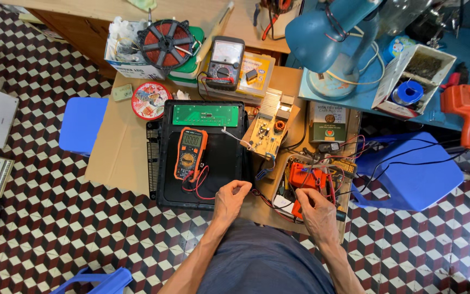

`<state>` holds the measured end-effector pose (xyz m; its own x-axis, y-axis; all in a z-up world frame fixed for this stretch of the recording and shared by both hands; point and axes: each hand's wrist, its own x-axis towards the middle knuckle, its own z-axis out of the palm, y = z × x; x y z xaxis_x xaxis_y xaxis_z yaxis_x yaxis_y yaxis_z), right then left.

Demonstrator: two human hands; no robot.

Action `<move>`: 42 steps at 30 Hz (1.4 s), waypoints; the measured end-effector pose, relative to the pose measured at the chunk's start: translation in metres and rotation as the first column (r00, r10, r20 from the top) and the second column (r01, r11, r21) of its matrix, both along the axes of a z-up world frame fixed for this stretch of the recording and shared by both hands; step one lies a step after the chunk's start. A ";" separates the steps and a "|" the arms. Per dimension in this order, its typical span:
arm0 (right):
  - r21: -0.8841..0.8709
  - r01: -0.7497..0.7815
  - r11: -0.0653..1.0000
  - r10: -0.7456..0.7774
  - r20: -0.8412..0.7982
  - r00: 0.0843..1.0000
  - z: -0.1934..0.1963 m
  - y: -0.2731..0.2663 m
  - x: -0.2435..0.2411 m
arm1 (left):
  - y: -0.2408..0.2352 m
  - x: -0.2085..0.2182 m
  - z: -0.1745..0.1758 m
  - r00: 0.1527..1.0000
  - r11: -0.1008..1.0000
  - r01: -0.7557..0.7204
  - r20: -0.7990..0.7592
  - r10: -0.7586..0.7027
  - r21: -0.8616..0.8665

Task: The person works at a cluttered workbench, using a multimeter to test points on a green circuit board and a black induction cooktop. They repeatedly plug and unplug a power cord, reposition the cooktop, and probe various components on the board.

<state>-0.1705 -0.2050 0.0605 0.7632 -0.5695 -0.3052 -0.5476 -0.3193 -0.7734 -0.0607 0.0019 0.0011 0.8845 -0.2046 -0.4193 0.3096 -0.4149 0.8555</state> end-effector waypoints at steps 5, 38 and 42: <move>0.042 0.009 0.999 -0.007 -0.041 0.999 0.000 -0.002 -0.008 | -0.002 -0.009 0.009 1.000 1.000 0.002 -0.009 -0.002 0.002; 0.064 -0.133 0.989 0.122 0.146 0.982 -0.003 0.052 0.008 | 0.017 0.019 0.032 0.984 0.998 0.052 0.170 -0.057 0.032; 0.073 -0.084 0.994 0.078 0.086 0.993 0.005 0.075 0.033 | 0.017 0.055 0.037 0.967 0.989 0.149 0.205 -0.151 0.028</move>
